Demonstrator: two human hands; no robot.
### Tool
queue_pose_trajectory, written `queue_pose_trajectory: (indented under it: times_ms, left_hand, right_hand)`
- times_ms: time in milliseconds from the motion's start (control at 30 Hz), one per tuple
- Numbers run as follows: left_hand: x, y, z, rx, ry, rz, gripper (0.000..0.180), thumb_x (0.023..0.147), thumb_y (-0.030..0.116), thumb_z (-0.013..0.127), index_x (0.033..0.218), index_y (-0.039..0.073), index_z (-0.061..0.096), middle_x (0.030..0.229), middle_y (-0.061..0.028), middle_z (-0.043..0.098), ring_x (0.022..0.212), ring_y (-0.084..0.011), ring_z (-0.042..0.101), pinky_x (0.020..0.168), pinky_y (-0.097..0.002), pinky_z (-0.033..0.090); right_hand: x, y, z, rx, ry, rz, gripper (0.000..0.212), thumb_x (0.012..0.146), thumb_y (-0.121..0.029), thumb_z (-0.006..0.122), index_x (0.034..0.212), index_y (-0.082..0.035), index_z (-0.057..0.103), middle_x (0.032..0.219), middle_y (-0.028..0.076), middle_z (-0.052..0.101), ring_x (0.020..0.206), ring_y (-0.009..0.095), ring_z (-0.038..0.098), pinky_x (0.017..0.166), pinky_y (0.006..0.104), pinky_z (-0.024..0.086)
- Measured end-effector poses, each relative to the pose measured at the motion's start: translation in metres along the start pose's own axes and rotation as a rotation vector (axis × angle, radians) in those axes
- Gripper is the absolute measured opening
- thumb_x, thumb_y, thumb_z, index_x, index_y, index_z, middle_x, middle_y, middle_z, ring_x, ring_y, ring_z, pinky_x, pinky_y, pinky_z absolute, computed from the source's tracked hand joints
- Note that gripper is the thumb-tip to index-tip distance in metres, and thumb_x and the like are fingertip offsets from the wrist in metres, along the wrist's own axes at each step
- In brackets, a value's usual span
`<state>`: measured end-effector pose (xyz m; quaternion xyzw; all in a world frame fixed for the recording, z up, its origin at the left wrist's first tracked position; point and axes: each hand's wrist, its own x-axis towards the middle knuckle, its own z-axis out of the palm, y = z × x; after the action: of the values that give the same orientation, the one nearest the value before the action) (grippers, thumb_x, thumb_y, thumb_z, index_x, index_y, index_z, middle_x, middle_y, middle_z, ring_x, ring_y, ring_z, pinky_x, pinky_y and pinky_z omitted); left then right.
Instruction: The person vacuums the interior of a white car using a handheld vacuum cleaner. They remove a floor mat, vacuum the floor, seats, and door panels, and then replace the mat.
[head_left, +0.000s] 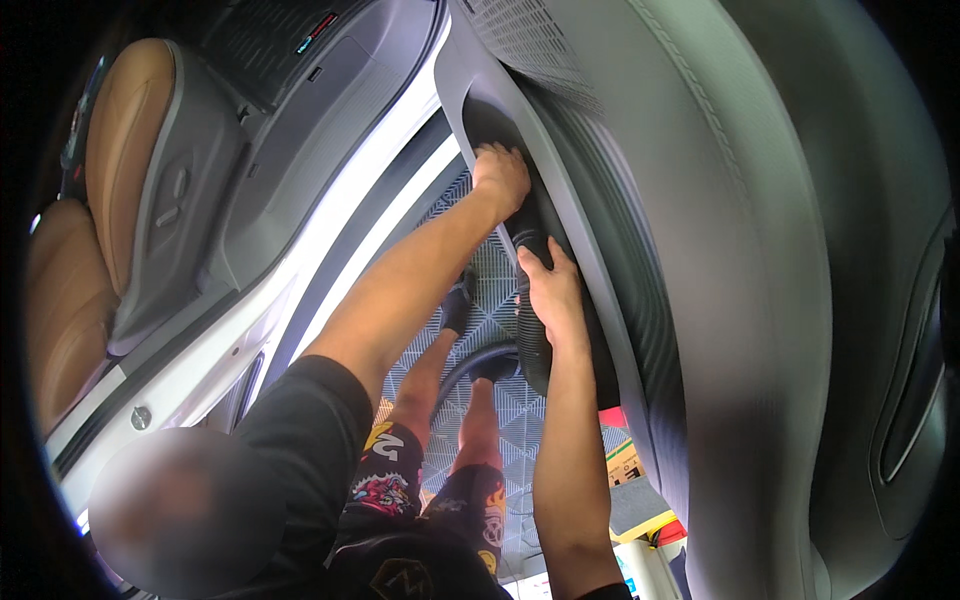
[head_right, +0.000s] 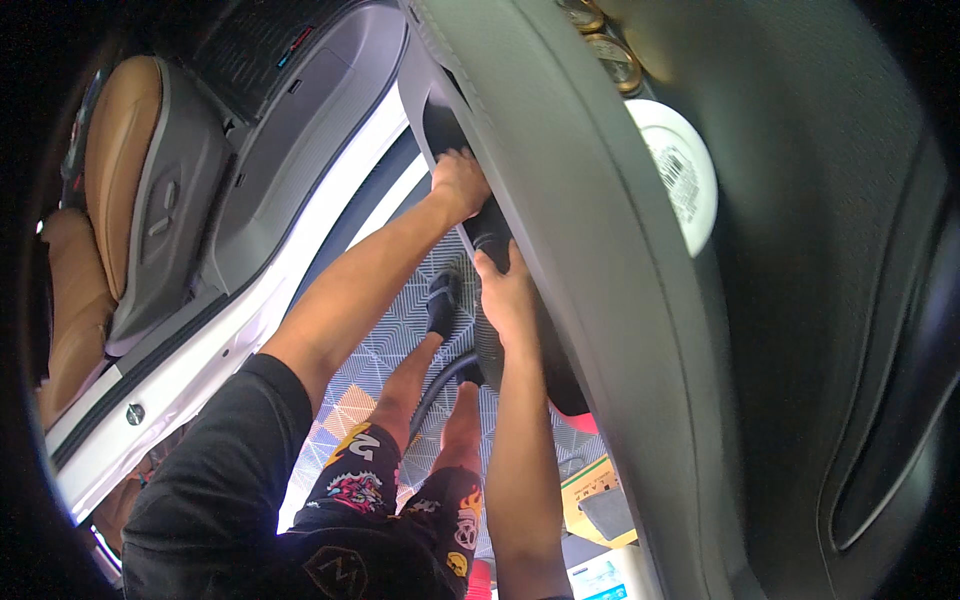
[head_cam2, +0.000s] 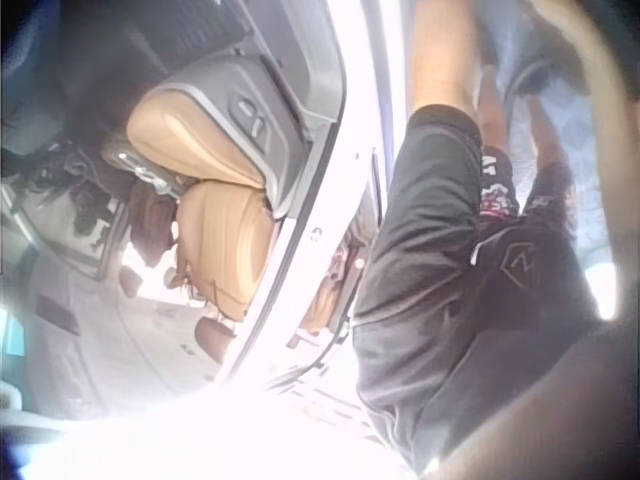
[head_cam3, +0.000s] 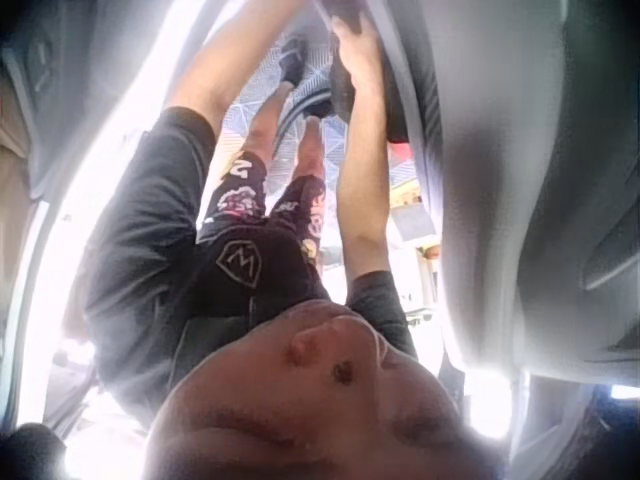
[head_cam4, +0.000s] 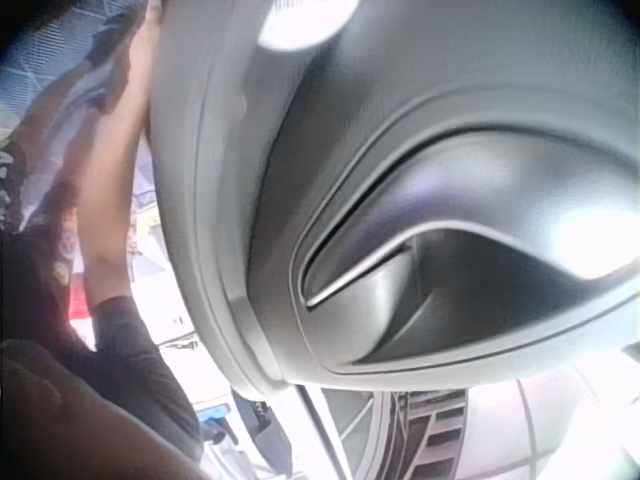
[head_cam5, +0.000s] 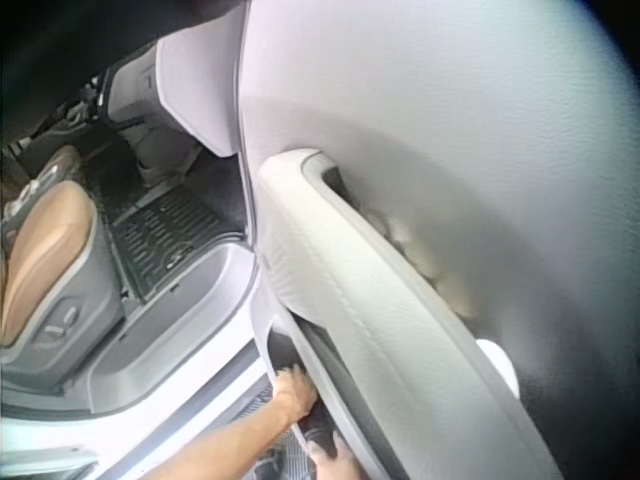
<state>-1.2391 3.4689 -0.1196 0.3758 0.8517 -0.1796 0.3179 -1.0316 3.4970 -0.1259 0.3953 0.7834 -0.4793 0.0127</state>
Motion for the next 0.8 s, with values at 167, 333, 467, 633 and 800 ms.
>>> queue_pose_trajectory:
  times_ms: [167, 333, 467, 633, 800]
  left_hand:
    - [-0.007, 0.01, 0.037, -0.095, -0.431, 0.197, 0.07, 0.092, 0.04, 0.074, 0.154, 0.016, 0.055, 0.166, -0.0068, 0.043, 0.154, -0.0303, 0.037, 0.118, -0.0541, 0.038]
    - [-0.098, 0.152, 0.107, -0.074, -0.327, 0.54, 0.083, 0.09, 0.04, 0.074, 0.16, 0.011, 0.04, 0.172, -0.0158, 0.023, 0.159, -0.0408, 0.016, 0.124, -0.0629, 0.023]
    - [-0.145, 0.26, 0.195, -0.254, -0.472, 0.779, 0.077, 0.092, 0.038, 0.071, 0.157, 0.005, 0.046, 0.171, -0.0192, 0.028, 0.157, -0.0426, 0.027, 0.124, -0.0527, 0.033]
    - [-0.193, 0.246, 0.154, -0.358, -0.15, 0.435, 0.063, 0.096, 0.025, 0.062, 0.154, 0.004, 0.05, 0.163, -0.0278, 0.039, 0.153, -0.0451, 0.034, 0.125, -0.0516, 0.031]
    - [-0.245, 0.058, 0.079, -0.783, 0.449, 0.38, 0.062, 0.089, 0.009, 0.067, 0.148, 0.001, 0.052, 0.155, -0.0279, 0.048, 0.148, -0.0442, 0.042, 0.124, -0.0517, 0.033]
  right_hand:
    - [-0.077, -0.016, -0.038, -0.006, -0.219, 0.236, 0.075, 0.097, -0.046, 0.069, 0.149, 0.005, 0.05, 0.14, 0.029, 0.061, 0.125, 0.039, 0.059, 0.104, 0.0417, 0.045]
    - [-0.22, 0.002, -0.126, -0.042, -0.127, 0.395, 0.065, 0.097, -0.033, 0.073, 0.145, 0.005, 0.054, 0.134, 0.027, 0.066, 0.127, 0.036, 0.064, 0.107, 0.0397, 0.047]
    - [-0.286, 0.027, -0.168, 0.189, -0.1, 0.783, 0.069, 0.096, -0.024, 0.074, 0.153, 0.003, 0.047, 0.106, 0.014, 0.07, 0.086, 0.021, 0.071, 0.073, 0.032, 0.055]
    - [-0.262, 0.058, -0.177, 0.1, -0.218, 0.637, 0.074, 0.095, -0.031, 0.074, 0.155, 0.003, 0.046, 0.114, 0.018, 0.07, 0.101, 0.027, 0.069, 0.088, 0.0372, 0.054]
    - [-0.114, 0.031, -0.076, 0.012, -0.254, 0.19, 0.073, 0.096, -0.036, 0.071, 0.15, 0.007, 0.048, 0.099, 0.019, 0.069, 0.077, 0.026, 0.067, 0.068, 0.0409, 0.053]
